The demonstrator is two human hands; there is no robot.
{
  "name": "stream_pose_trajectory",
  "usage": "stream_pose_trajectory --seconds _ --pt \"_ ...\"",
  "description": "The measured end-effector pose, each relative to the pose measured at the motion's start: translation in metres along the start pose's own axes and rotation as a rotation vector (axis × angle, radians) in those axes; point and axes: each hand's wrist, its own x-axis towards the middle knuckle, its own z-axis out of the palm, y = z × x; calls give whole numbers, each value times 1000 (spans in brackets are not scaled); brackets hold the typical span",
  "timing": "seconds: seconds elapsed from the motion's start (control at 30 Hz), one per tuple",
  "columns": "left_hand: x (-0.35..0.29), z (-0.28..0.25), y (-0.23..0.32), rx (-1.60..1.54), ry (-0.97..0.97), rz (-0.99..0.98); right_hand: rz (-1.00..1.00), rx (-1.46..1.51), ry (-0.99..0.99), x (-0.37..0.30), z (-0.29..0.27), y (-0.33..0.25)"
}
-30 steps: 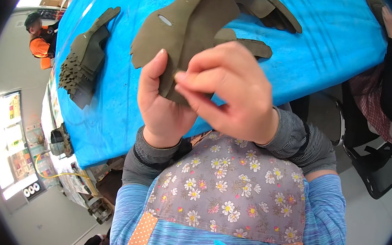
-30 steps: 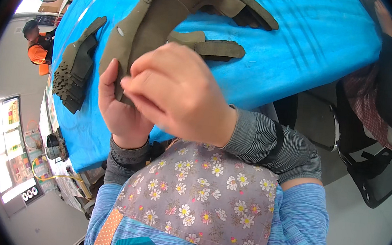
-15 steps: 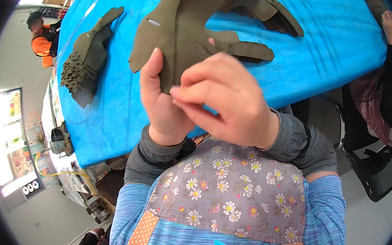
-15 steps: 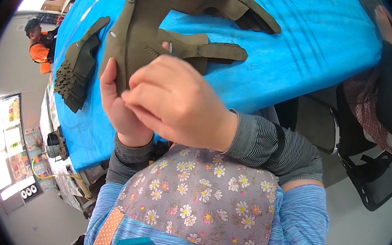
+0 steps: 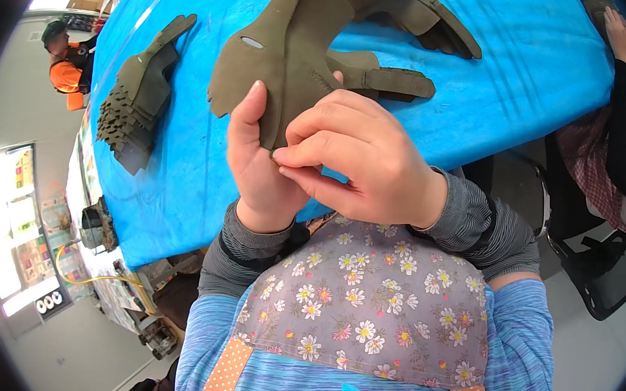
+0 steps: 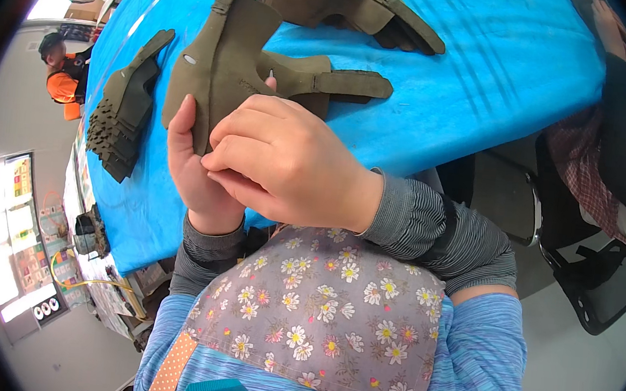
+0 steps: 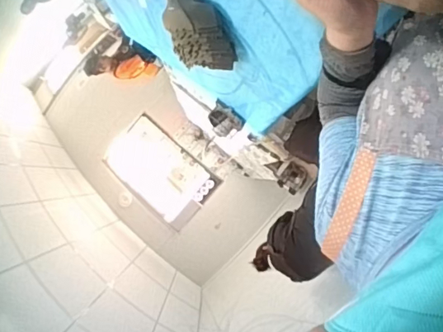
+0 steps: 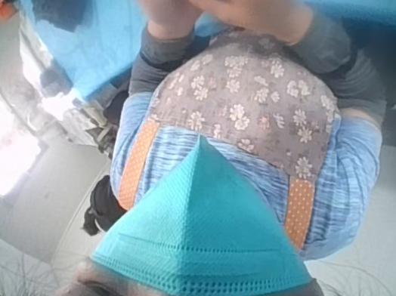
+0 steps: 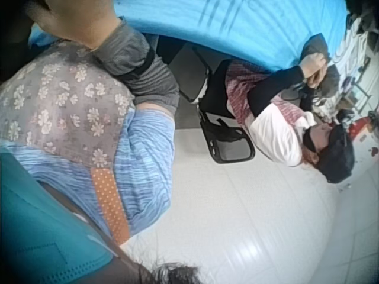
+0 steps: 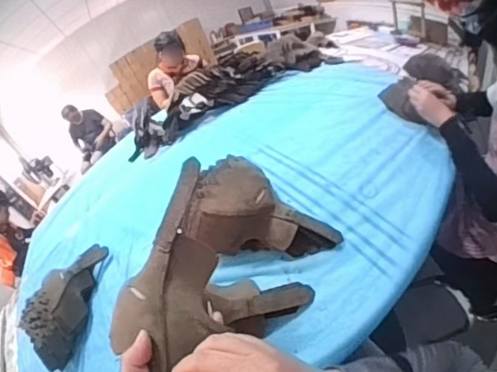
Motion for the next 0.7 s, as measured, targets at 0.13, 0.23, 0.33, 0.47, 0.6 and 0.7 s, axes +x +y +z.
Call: stream_pose_trajectory --seconds 0.13,0.23,0.33,0.47,0.6,0.7 --pt "-3 -7 -3 -25 21 -30 -18 -10 -51 5 -10 3" --pt "-2 -11 -4 -141 -29 -28 48 -25 -5 11 -19 12" --pt "0 -9 -5 -132 -131 1 46 -77 62 18 -26 26" --pt "-12 1 -3 3 -9 -19 62 -155 161 24 -35 45" --pt "-10 -9 -2 -49 -59 -24 8 -78 14 19 -30 23" --pt "-9 -9 -4 -30 -97 -3 31 -104 92 20 -30 30"
